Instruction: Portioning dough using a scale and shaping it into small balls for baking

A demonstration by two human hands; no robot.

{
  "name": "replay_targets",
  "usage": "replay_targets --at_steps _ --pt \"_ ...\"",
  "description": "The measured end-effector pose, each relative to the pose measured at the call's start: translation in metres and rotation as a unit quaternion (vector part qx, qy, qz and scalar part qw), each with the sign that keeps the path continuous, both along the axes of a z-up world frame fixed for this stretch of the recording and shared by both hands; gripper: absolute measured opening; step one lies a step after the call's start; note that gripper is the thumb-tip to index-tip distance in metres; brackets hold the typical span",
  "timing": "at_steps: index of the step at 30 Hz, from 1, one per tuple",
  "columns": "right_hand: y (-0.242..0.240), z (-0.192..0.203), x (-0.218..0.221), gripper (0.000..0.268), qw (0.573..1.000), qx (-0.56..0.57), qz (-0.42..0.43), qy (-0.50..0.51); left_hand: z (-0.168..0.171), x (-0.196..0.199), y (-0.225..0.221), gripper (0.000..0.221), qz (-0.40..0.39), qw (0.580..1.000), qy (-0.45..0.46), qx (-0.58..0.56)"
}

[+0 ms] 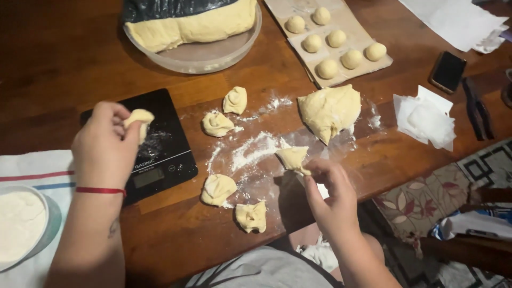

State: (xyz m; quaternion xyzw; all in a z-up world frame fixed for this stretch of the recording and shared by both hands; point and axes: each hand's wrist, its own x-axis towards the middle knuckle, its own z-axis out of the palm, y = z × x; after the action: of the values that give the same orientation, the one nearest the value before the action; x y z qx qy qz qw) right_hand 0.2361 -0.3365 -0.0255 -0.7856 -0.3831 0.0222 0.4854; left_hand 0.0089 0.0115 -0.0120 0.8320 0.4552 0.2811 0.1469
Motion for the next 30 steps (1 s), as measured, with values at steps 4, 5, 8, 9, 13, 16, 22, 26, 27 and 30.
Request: replay_targets --at_steps 4,5,8,9,13,16,22,26,27,30 --pt "0.005 0.003 -0.004 0.018 1.000 0.011 0.001 0.000 -0.013 -0.001 0.001 0.015 -0.002 0.999 0.030 -0.034" --pt "0.007 0.004 -0.008 0.020 0.999 -0.005 -0.014 0.035 -0.006 0.001 -0.007 0.018 -0.017 0.999 0.038 0.008" --pt "0.011 0.003 -0.018 0.019 0.998 -0.004 0.007 0.057 0.034 0.021 -0.060 0.025 -0.101 0.994 -0.004 -0.046" --pt "0.013 0.003 -0.022 0.015 0.998 0.016 0.043 0.045 0.051 0.029 -0.081 0.027 -0.170 0.974 -0.055 -0.137" --pt "0.023 0.006 -0.040 0.013 0.990 0.053 0.120 0.048 0.023 0.045 -0.135 0.050 -0.357 0.901 -0.173 -0.178" --pt "0.027 0.006 -0.047 0.018 0.981 0.062 0.175 0.047 0.020 0.050 -0.148 0.035 -0.435 0.840 -0.188 -0.265" --pt "0.027 0.007 -0.055 0.026 0.981 0.068 0.135 0.121 0.021 0.036 -0.124 0.010 -0.400 0.856 -0.167 -0.282" --pt "0.021 0.009 -0.050 0.025 0.986 0.053 0.078 0.135 0.039 0.017 -0.069 0.018 -0.249 0.909 -0.212 -0.259" --pt "0.020 0.011 -0.050 0.025 0.986 0.052 0.054 0.150 0.043 0.013 -0.052 0.027 -0.148 0.925 -0.242 -0.253" --pt "0.015 0.004 -0.041 0.022 0.986 0.069 0.020 0.149 0.017 -0.005 0.003 0.014 -0.044 0.939 -0.232 -0.249"
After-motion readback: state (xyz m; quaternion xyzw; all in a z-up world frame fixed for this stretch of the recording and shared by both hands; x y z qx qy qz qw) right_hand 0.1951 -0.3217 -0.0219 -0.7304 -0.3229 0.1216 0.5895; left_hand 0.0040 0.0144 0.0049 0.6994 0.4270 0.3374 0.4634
